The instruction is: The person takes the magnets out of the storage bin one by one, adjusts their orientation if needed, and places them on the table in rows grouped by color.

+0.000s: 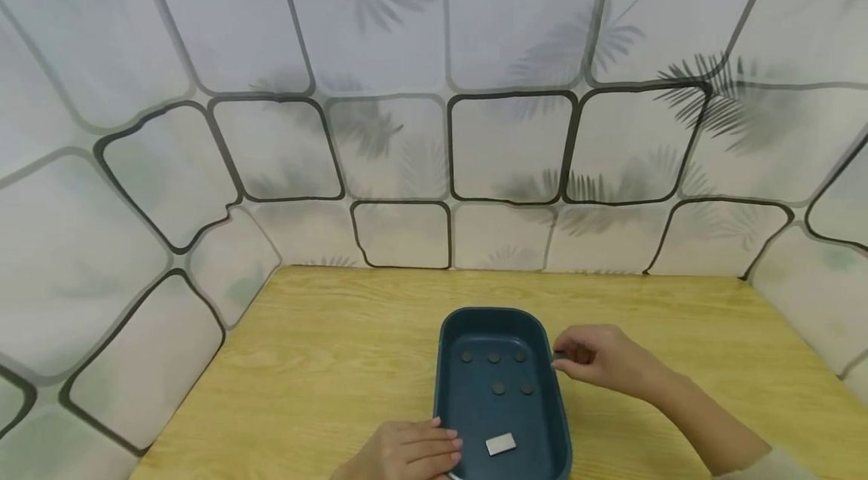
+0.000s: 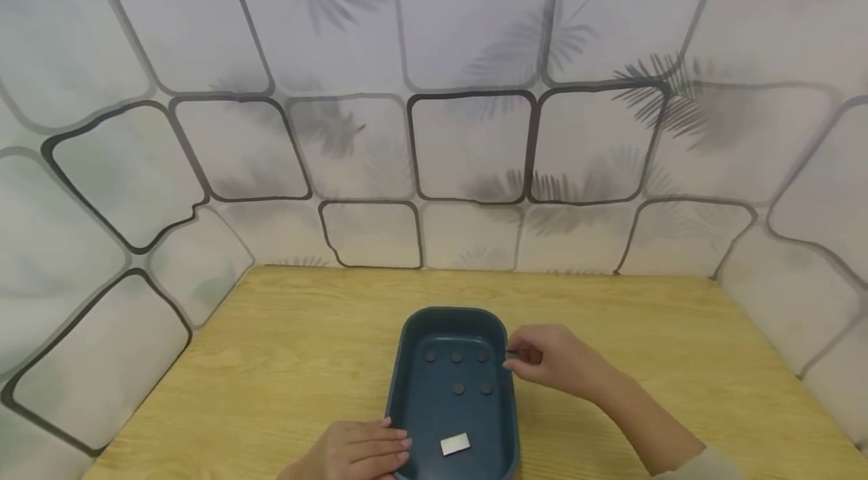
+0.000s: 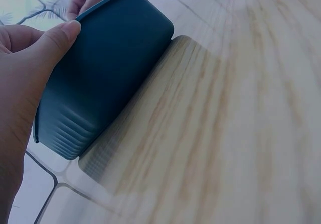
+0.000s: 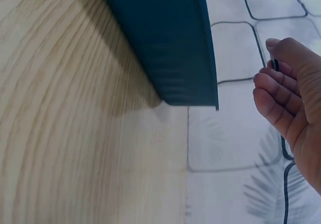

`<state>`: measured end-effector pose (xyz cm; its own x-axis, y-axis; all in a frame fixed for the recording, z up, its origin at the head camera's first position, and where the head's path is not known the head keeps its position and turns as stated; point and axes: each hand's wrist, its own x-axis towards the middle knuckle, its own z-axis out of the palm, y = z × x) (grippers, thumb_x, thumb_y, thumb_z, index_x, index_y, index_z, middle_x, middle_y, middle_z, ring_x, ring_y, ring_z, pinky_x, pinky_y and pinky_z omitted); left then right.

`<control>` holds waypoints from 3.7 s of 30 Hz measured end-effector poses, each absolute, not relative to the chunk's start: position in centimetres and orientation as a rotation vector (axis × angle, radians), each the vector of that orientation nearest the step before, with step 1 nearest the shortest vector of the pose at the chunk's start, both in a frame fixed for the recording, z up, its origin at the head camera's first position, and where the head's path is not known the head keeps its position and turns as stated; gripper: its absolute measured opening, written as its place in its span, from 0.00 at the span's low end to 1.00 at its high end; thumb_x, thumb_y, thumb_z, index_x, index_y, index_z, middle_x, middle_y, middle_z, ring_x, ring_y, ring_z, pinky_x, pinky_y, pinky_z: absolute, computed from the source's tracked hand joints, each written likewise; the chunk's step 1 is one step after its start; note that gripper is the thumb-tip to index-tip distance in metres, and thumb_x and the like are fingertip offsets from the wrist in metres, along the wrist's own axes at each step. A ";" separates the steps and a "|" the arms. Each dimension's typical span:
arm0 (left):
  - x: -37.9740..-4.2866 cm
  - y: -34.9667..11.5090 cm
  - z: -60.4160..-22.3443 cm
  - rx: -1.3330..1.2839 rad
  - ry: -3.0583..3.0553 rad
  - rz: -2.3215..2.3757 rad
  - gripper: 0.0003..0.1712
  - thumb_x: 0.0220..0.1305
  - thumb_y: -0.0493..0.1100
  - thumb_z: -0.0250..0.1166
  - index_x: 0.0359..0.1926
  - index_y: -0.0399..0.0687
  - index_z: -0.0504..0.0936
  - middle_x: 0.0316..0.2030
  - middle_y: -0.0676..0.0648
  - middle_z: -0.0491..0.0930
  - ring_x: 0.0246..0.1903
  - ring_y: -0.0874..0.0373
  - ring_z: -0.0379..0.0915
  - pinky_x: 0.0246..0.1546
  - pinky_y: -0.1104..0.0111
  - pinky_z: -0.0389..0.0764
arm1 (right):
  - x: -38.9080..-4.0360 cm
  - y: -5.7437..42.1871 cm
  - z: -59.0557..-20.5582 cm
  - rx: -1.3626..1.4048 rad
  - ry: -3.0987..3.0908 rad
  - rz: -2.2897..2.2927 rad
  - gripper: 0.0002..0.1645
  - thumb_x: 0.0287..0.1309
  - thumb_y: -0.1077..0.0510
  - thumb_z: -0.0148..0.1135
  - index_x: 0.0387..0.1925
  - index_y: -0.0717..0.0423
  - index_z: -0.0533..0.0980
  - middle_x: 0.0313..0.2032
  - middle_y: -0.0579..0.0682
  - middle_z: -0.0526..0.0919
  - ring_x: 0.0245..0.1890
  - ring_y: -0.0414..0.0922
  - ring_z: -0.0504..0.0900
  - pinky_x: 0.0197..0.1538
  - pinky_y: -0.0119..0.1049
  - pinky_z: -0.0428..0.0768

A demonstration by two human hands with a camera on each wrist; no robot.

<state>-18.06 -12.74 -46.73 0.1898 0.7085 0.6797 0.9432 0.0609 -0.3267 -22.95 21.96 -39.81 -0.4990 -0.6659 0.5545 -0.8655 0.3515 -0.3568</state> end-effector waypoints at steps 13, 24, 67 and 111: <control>-18.1 -12.6 -46.1 -1.687 -1.542 -0.388 0.11 0.64 0.43 0.62 0.36 0.40 0.87 0.36 0.45 0.86 0.40 0.58 0.83 0.42 0.67 0.82 | -22.5 26.2 -42.4 1.012 -2.393 1.049 0.13 0.47 0.71 0.68 0.32 0.53 0.78 0.22 0.39 0.79 0.17 0.28 0.73 0.19 0.21 0.72; -17.9 -12.6 -46.1 -1.670 -1.545 -0.403 0.11 0.64 0.43 0.63 0.35 0.40 0.87 0.35 0.45 0.86 0.39 0.58 0.83 0.42 0.67 0.82 | -23.7 27.5 -44.7 0.773 -2.584 1.015 0.04 0.55 0.62 0.66 0.32 0.51 0.78 0.21 0.44 0.79 0.15 0.30 0.72 0.16 0.28 0.73; -17.7 -12.7 -46.6 -1.669 -1.605 -0.419 0.11 0.65 0.42 0.61 0.37 0.41 0.87 0.36 0.47 0.86 0.41 0.59 0.83 0.44 0.67 0.82 | -27.4 27.8 -48.9 0.408 -2.804 0.825 0.08 0.54 0.55 0.68 0.35 0.53 0.80 0.21 0.40 0.75 0.21 0.32 0.69 0.26 0.31 0.71; -17.7 -12.5 -46.1 -1.661 -1.551 -0.426 0.11 0.62 0.44 0.64 0.35 0.40 0.87 0.35 0.45 0.86 0.40 0.59 0.83 0.43 0.66 0.82 | -25.2 28.8 -44.7 0.329 -2.814 1.170 0.17 0.58 0.47 0.63 0.39 0.57 0.79 0.22 0.51 0.79 0.12 0.38 0.67 0.14 0.33 0.69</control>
<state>-17.69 -12.49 -46.10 0.1892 0.6718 0.7161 0.9432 0.0784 -0.3228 -25.18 28.83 -44.72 -0.9740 -0.1677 0.1519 -0.2260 0.6858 -0.6918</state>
